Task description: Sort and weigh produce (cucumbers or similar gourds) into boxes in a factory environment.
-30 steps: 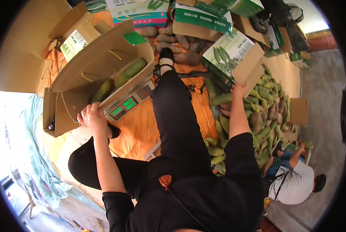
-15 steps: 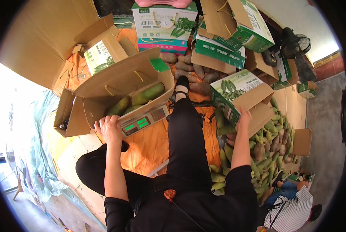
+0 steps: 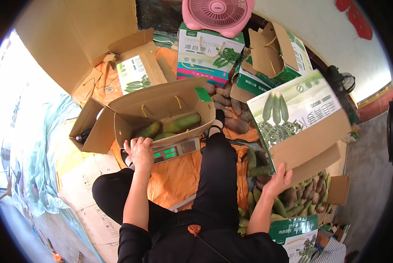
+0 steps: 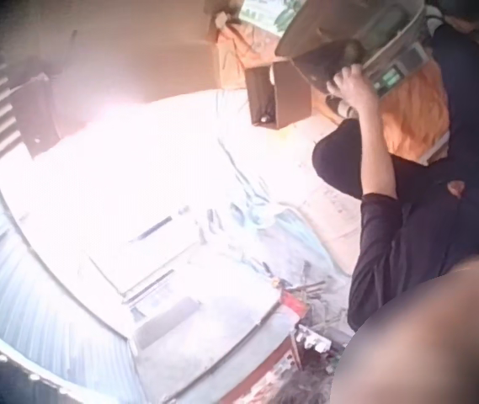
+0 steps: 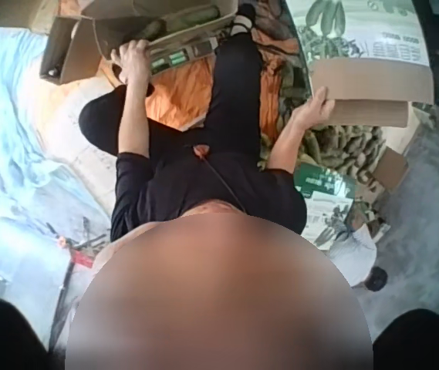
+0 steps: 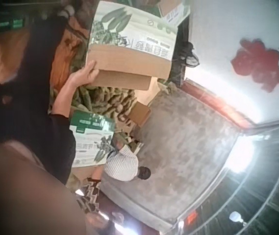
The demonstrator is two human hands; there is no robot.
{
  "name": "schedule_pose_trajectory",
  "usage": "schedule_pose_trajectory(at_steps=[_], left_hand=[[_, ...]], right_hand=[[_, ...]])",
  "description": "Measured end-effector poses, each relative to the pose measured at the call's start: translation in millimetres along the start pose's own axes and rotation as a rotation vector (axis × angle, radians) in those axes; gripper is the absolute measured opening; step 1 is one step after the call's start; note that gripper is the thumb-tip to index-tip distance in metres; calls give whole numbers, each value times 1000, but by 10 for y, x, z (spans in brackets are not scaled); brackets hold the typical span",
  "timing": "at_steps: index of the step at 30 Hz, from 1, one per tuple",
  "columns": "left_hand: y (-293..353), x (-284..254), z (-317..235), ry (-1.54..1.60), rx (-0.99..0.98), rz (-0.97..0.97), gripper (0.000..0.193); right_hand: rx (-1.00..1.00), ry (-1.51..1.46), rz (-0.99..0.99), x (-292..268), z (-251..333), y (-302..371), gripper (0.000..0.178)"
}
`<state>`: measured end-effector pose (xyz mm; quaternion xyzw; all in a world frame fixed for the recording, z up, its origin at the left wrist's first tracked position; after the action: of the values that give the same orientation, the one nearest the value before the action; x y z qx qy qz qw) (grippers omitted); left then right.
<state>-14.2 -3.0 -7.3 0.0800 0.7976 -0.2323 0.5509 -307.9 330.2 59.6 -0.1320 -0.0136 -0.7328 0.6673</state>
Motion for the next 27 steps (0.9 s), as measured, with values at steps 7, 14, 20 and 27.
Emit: schedule_pose_trajectory(at_steps=[7, 14, 20, 27], left_hand=[[2, 5, 3, 25, 8, -43, 12], [28, 0, 36, 41, 1, -72, 10], [21, -33, 34, 18, 3, -82, 8], [0, -43, 28, 12, -10, -9, 9]], right_hand=[[-448, 98, 214, 570, 692, 28, 16], [-436, -97, 524, 2171, 1015, -84, 11], [-153, -278, 893, 3797, 1012, 373, 13], [5, -259, 1093, 5034, 263, 945, 19]])
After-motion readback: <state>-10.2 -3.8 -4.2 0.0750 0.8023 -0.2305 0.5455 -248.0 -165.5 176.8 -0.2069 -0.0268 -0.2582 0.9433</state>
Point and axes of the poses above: each hand's wrist, its own y-axis away from the middle knuckle, its own x-axis out of the palm, z = x × y, the point moved 5 cm from there along -y, towards the middle knuckle, and after that the axes turned 5 degrees about -z, right-handed, at the moved point
